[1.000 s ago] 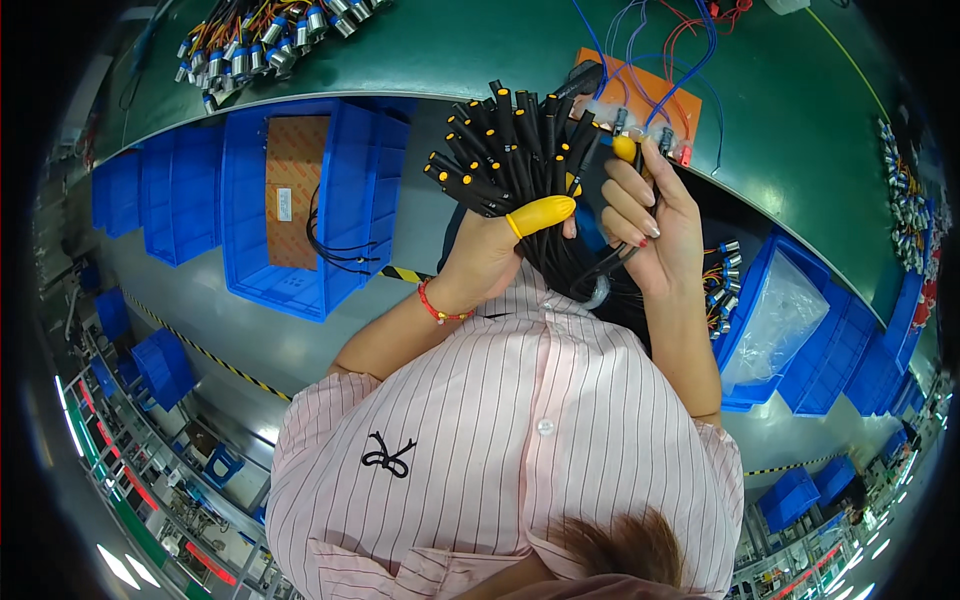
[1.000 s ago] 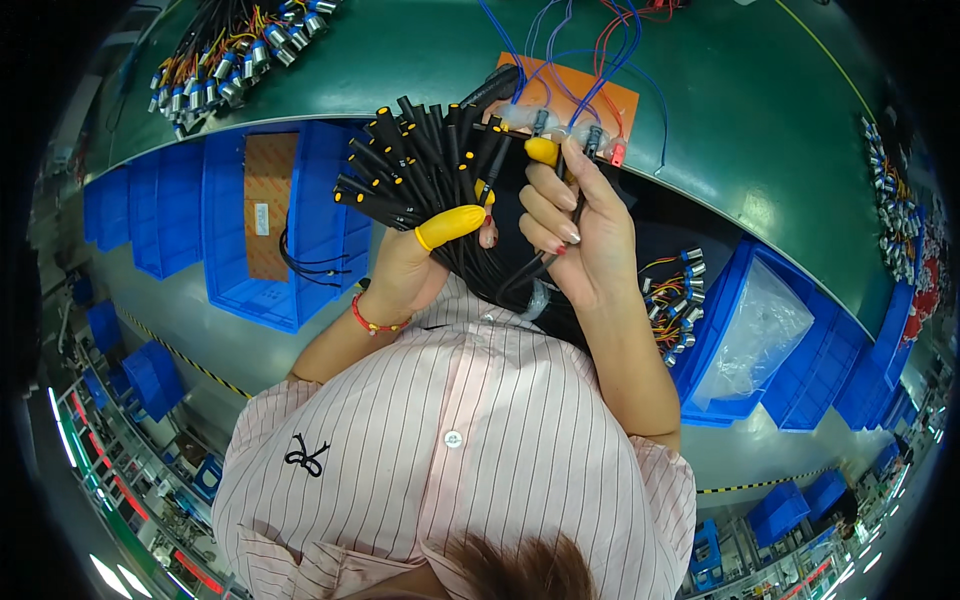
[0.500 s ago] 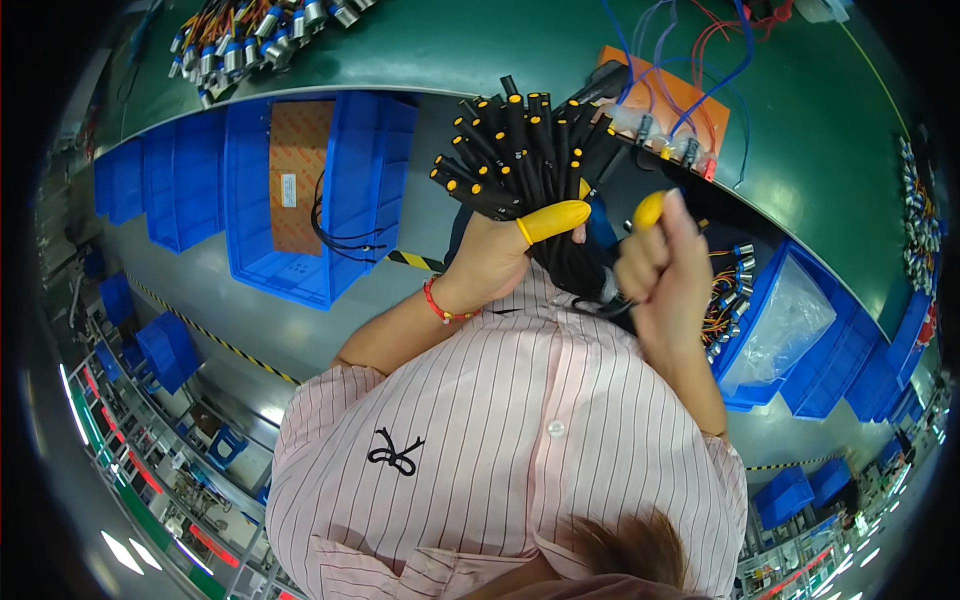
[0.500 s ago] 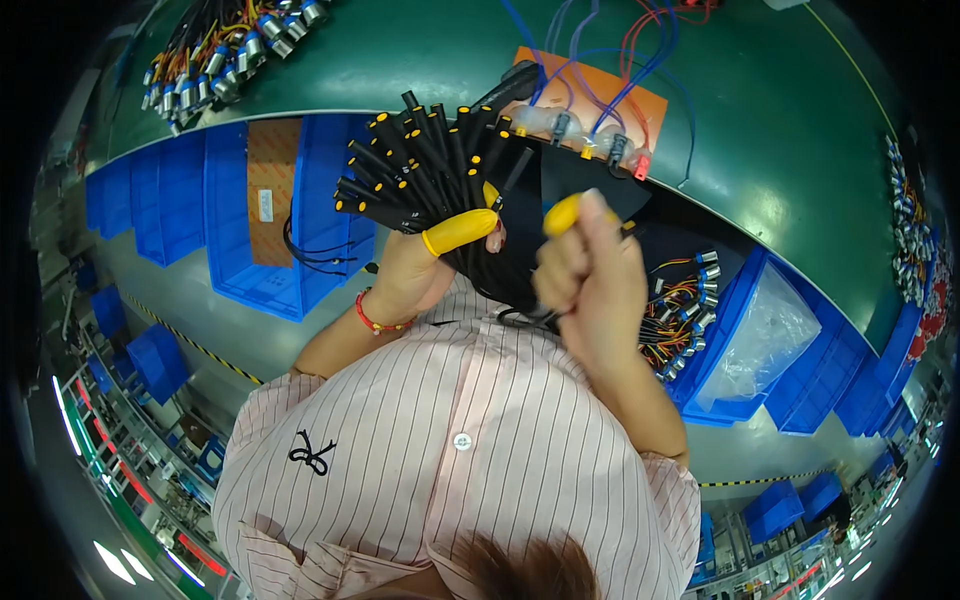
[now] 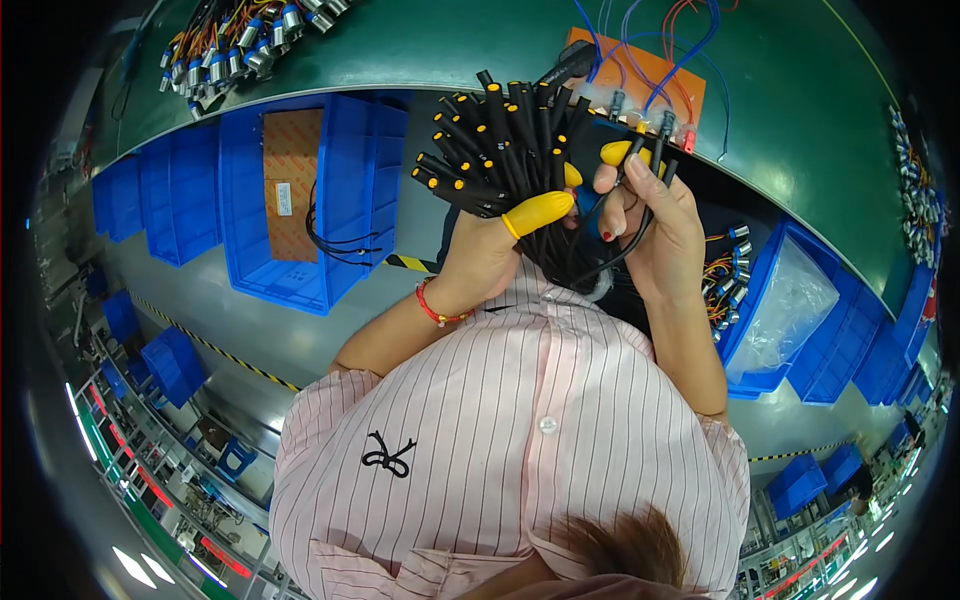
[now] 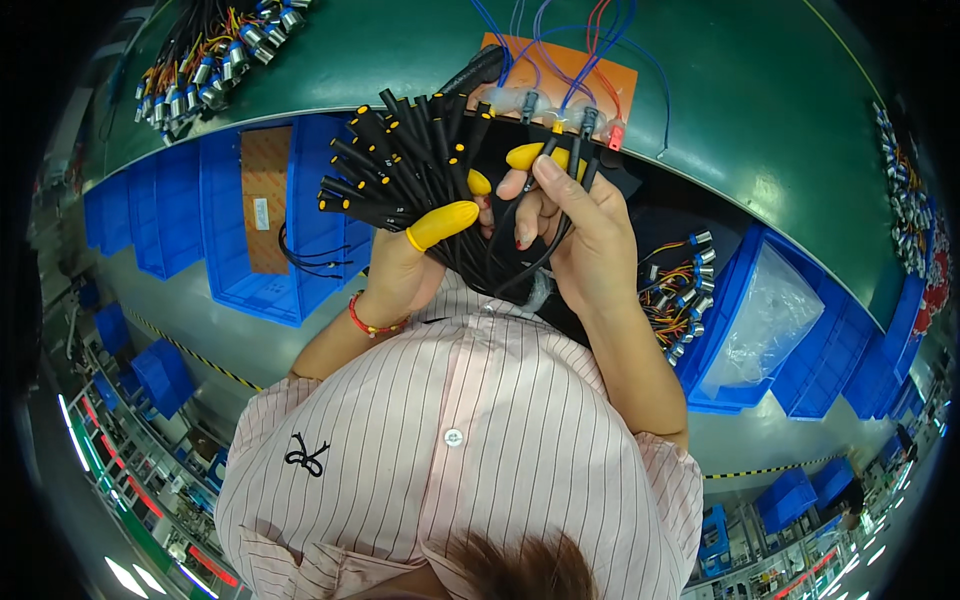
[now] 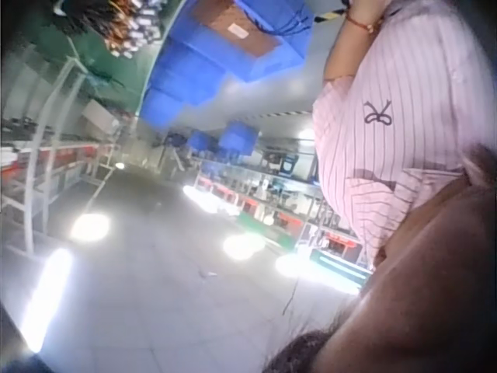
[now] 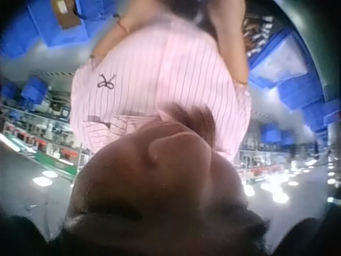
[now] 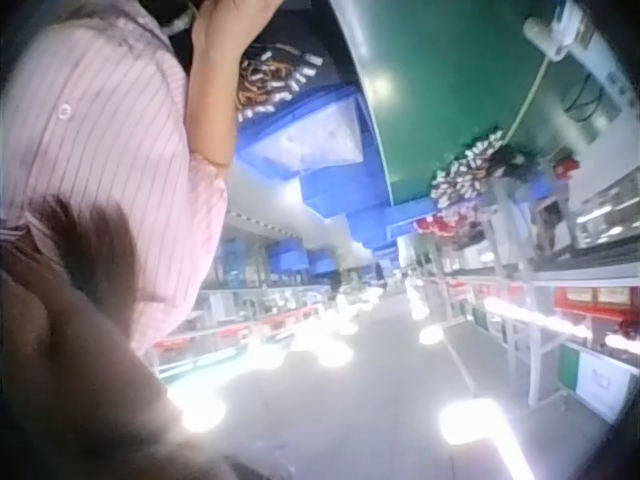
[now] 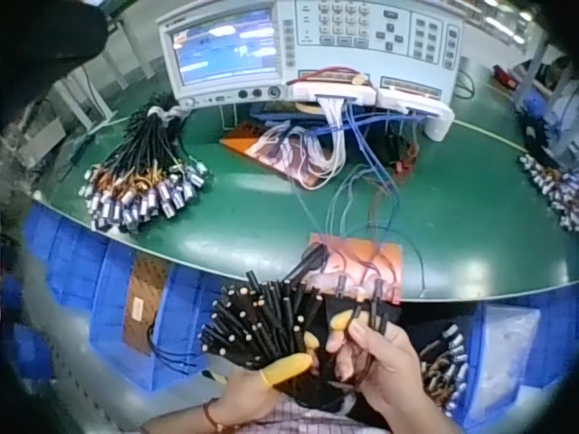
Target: Manually assemble cables and connectors for an electronic device.
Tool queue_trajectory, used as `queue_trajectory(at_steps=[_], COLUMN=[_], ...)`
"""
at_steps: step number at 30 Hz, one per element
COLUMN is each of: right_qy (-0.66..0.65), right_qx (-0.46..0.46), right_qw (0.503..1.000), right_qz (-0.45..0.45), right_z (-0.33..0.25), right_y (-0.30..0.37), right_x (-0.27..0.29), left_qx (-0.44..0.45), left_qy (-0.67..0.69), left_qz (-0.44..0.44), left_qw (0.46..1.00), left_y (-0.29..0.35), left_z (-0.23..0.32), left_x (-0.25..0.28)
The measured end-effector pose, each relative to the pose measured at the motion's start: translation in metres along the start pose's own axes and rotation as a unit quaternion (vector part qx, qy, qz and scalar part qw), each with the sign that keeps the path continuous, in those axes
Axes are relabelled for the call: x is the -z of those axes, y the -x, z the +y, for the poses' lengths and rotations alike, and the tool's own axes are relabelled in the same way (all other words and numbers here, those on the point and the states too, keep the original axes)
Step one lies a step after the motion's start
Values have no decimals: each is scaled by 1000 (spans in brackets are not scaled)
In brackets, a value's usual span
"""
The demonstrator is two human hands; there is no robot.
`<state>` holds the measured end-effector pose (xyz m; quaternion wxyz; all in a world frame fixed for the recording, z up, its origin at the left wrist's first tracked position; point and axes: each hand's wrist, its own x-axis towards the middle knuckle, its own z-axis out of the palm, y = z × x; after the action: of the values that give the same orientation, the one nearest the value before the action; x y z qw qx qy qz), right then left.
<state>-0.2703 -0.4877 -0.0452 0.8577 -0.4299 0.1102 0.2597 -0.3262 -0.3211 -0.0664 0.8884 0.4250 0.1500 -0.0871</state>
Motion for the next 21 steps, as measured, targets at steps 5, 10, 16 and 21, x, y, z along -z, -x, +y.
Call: queue_trajectory(at_steps=[5,10,16,21], right_qy=[-40,-21,64,70], right_qx=[-8,11,39,20], right_qw=[999,1000,995,991], right_qz=[-29,-11,68,111], right_z=[0,3,2,7], right_y=[0,-1,-3,-7], right_x=[10,13,3,1], left_qx=[30,26,28,24], left_qy=[40,34,34,15], left_qz=[-4,-4,-3,-25], left_qw=[999,999,999,999], left_y=[-2,-2,-1,-3], left_z=[4,3,3,1], left_x=[-3,-3,-1,4])
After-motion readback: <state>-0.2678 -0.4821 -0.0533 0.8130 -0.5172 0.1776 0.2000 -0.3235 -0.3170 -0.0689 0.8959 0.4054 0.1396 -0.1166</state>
